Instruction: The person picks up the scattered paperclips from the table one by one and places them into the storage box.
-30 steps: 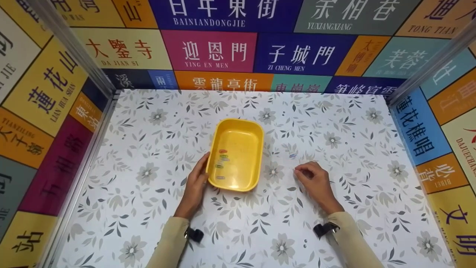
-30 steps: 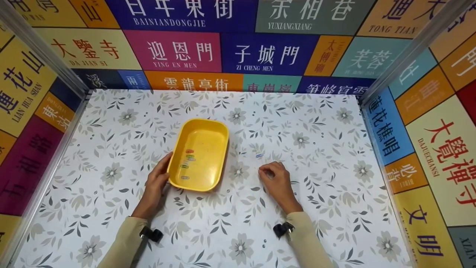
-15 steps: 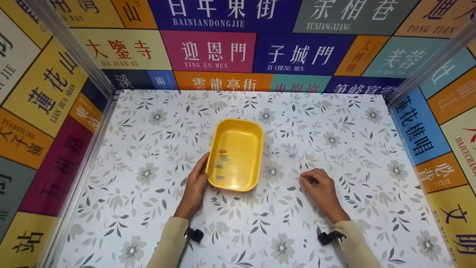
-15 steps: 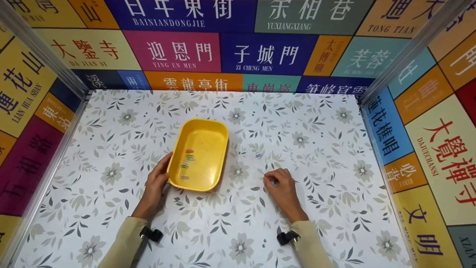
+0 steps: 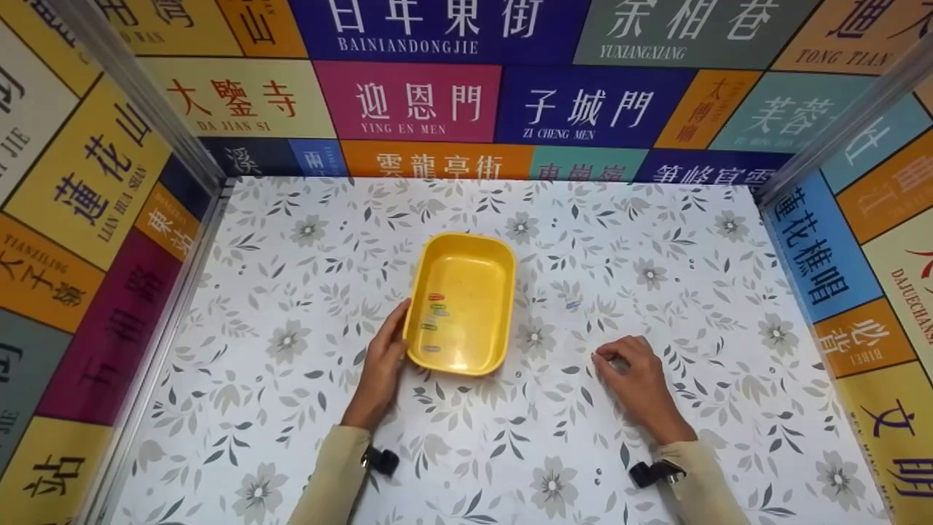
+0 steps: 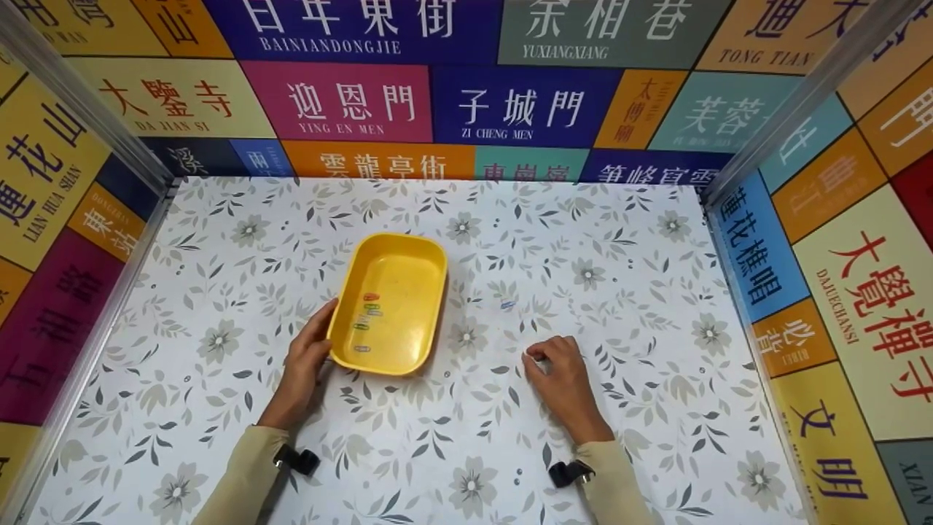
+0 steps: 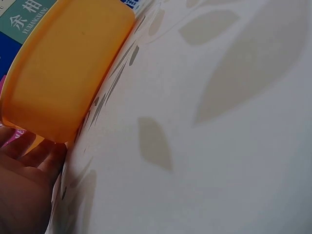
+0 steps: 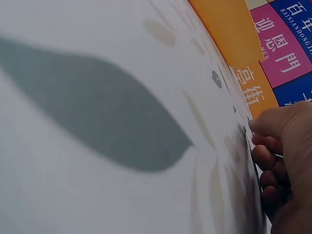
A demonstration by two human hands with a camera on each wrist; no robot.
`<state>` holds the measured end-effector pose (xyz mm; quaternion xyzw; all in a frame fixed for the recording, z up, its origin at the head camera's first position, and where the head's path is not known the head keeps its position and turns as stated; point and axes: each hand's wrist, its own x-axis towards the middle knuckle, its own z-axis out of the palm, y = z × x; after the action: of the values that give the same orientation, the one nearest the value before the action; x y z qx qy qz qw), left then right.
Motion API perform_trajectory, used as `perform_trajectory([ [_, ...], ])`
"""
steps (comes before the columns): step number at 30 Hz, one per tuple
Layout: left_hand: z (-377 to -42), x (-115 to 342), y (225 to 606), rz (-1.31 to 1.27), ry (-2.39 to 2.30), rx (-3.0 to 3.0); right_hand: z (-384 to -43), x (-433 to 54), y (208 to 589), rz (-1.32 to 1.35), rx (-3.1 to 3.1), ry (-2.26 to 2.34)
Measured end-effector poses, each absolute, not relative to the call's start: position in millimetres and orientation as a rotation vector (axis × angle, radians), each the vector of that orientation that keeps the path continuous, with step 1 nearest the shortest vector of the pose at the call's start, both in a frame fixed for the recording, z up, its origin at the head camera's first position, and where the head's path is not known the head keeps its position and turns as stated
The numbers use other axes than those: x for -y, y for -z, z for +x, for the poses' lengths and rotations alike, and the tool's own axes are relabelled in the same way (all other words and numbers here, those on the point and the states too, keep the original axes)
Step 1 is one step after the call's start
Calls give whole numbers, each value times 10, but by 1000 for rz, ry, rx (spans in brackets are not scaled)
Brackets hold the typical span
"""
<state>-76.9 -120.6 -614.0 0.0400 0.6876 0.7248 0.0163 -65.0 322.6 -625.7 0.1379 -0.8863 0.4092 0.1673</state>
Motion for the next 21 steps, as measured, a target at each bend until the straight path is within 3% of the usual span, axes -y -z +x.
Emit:
perform_trajectory([
  [21, -762, 1215, 6152, 140, -2260, -2133, -558, -3273, 6239, 413, 2547, -1160],
])
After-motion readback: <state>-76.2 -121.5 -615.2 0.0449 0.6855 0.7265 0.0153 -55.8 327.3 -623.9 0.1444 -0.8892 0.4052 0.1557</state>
